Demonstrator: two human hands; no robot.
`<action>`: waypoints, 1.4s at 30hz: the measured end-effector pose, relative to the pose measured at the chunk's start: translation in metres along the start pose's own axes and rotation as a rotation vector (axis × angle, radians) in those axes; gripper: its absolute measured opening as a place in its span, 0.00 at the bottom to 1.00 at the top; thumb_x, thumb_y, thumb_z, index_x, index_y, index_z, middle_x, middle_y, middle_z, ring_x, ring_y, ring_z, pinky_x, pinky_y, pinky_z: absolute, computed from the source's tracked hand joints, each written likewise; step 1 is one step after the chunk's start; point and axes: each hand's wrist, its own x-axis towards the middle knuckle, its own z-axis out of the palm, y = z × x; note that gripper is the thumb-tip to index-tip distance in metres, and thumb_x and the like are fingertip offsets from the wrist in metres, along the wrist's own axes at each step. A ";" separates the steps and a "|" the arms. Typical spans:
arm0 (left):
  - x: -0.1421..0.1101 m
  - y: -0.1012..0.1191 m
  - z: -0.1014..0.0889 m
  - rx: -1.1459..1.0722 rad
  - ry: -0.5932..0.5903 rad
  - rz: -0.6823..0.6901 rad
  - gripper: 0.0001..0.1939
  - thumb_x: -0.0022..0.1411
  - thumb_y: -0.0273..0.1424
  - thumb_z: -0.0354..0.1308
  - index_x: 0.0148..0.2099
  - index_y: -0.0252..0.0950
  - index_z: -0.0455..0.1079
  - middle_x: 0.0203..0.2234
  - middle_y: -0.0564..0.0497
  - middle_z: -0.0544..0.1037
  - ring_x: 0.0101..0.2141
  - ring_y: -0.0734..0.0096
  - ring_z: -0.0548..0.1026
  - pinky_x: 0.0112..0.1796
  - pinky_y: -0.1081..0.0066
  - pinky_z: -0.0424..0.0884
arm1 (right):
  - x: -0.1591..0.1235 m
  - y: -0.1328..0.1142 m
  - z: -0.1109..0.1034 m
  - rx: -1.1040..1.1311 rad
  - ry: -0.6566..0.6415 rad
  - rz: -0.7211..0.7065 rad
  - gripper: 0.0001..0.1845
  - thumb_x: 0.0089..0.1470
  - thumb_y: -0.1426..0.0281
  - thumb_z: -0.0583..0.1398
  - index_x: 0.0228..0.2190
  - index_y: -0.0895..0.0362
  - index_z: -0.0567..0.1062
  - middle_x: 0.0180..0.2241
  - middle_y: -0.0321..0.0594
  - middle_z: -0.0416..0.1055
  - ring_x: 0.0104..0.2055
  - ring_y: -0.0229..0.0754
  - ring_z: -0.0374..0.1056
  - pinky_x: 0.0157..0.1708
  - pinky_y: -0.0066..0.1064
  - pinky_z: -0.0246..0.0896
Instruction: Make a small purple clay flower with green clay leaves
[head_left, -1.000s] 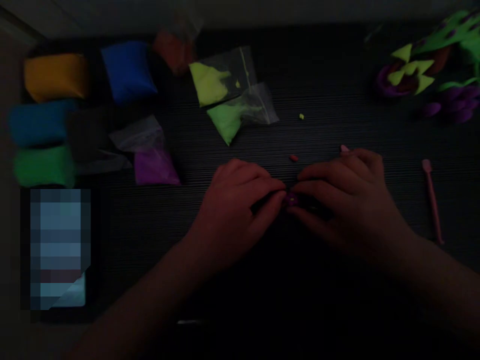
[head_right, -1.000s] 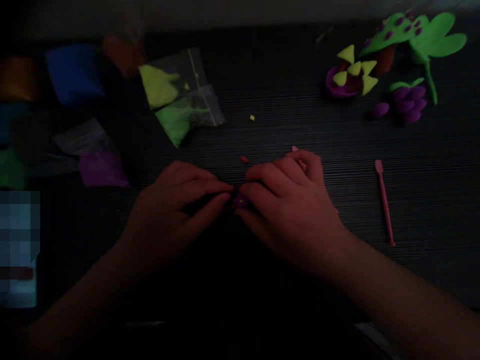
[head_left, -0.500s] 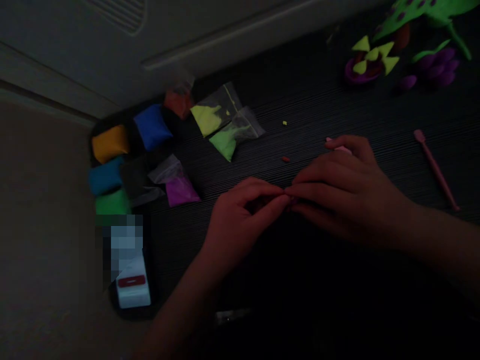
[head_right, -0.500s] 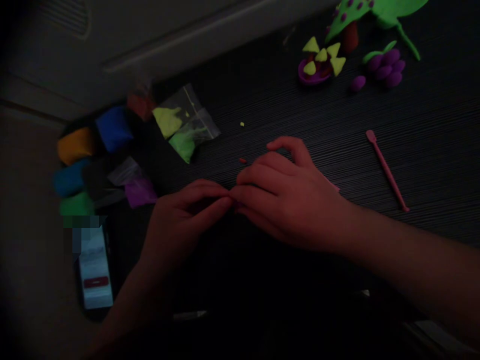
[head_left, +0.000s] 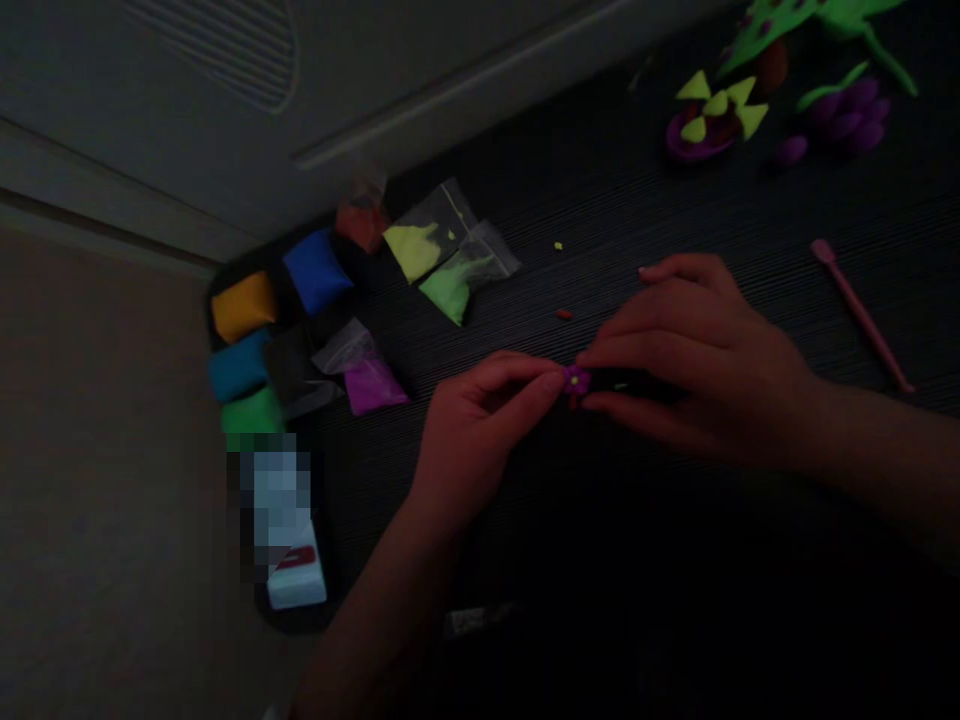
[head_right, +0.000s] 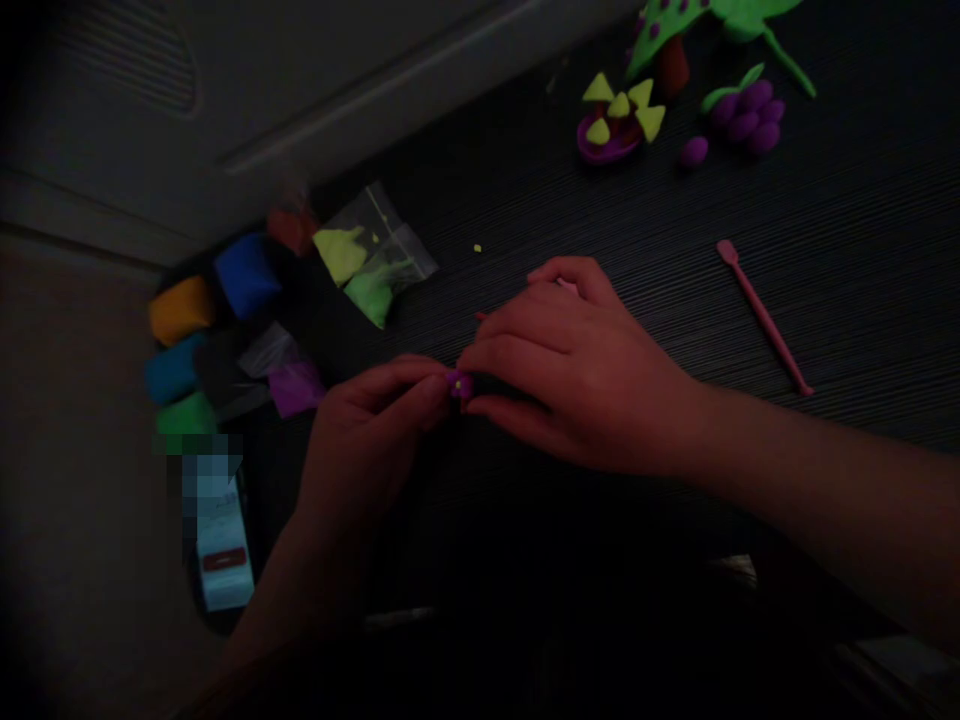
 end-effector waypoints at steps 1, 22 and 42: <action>0.000 0.000 0.000 0.006 -0.004 0.001 0.03 0.52 0.30 0.58 0.32 0.39 0.73 0.28 0.54 0.74 0.31 0.76 0.71 0.33 0.76 0.65 | 0.000 0.000 0.000 -0.001 -0.001 0.002 0.12 0.51 0.65 0.56 0.39 0.54 0.68 0.37 0.37 0.71 0.39 0.40 0.65 0.48 0.44 0.50; -0.003 0.003 0.005 -0.004 0.006 -0.020 0.04 0.50 0.31 0.60 0.30 0.37 0.72 0.27 0.54 0.75 0.30 0.76 0.71 0.32 0.75 0.67 | 0.001 -0.003 0.001 0.033 0.005 0.013 0.14 0.51 0.63 0.55 0.40 0.53 0.68 0.37 0.37 0.71 0.40 0.42 0.66 0.48 0.45 0.51; -0.002 0.002 0.006 -0.229 -0.009 -0.100 0.02 0.51 0.29 0.60 0.31 0.39 0.72 0.27 0.56 0.76 0.28 0.79 0.71 0.30 0.77 0.66 | 0.002 -0.003 0.000 0.053 0.009 0.048 0.19 0.46 0.62 0.59 0.40 0.57 0.68 0.35 0.40 0.70 0.39 0.41 0.65 0.47 0.43 0.52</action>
